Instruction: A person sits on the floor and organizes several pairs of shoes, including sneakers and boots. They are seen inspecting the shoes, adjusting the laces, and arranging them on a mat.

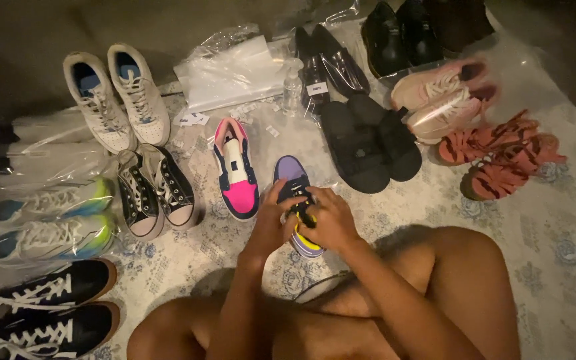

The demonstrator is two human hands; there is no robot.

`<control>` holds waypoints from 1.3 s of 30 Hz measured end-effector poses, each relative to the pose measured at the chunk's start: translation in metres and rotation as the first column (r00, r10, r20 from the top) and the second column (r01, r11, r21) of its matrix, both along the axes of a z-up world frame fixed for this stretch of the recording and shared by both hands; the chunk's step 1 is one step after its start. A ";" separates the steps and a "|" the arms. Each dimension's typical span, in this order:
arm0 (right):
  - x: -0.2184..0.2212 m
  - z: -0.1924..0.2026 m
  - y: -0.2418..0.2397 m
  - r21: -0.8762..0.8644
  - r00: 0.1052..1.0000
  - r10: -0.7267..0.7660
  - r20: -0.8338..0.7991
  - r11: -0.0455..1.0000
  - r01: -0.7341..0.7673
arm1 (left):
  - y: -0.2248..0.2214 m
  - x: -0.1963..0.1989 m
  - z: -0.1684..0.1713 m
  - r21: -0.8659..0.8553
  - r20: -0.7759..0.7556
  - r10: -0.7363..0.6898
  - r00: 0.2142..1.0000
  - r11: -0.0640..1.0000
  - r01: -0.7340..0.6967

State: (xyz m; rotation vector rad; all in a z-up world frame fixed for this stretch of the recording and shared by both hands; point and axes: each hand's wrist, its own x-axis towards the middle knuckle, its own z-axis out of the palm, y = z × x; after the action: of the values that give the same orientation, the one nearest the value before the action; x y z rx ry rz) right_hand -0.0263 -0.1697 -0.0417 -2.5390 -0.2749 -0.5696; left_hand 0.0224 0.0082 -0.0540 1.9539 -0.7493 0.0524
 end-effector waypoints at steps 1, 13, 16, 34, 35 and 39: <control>0.001 -0.002 0.002 -0.062 1.000 -0.007 0.012 0.998 0.008 | -0.001 0.000 -0.002 0.030 -0.004 0.023 1.000 0.999 -0.023; 0.011 -0.055 -0.011 0.552 0.958 0.050 -0.281 0.825 0.119 | 0.000 -0.001 0.016 -0.129 -0.249 0.103 0.963 0.982 -0.139; 0.016 -0.060 -0.011 0.673 0.931 0.141 -0.337 0.728 0.134 | -0.004 -0.002 0.018 -0.098 -0.371 0.201 0.907 0.962 -0.253; 0.026 -0.009 -0.029 0.450 0.957 0.288 -0.012 0.857 -0.252 | 0.004 0.003 -0.017 -0.005 -0.627 0.211 0.750 0.962 -0.275; 0.030 -0.022 -0.035 0.487 0.980 0.197 0.011 0.855 -0.177 | 0.004 0.002 -0.013 0.090 -0.572 0.264 0.777 0.961 -0.261; 0.033 -0.028 -0.039 0.504 0.995 0.078 -0.063 0.863 -0.036 | -0.013 -0.008 -0.003 0.195 -0.367 0.443 0.818 0.897 -0.398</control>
State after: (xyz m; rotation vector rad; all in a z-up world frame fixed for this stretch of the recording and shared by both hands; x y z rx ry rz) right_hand 0.0071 -0.2092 -0.0700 -2.0321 -0.1461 -0.4426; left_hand 0.0143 -0.0051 -0.0566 2.1107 -0.0359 -0.1262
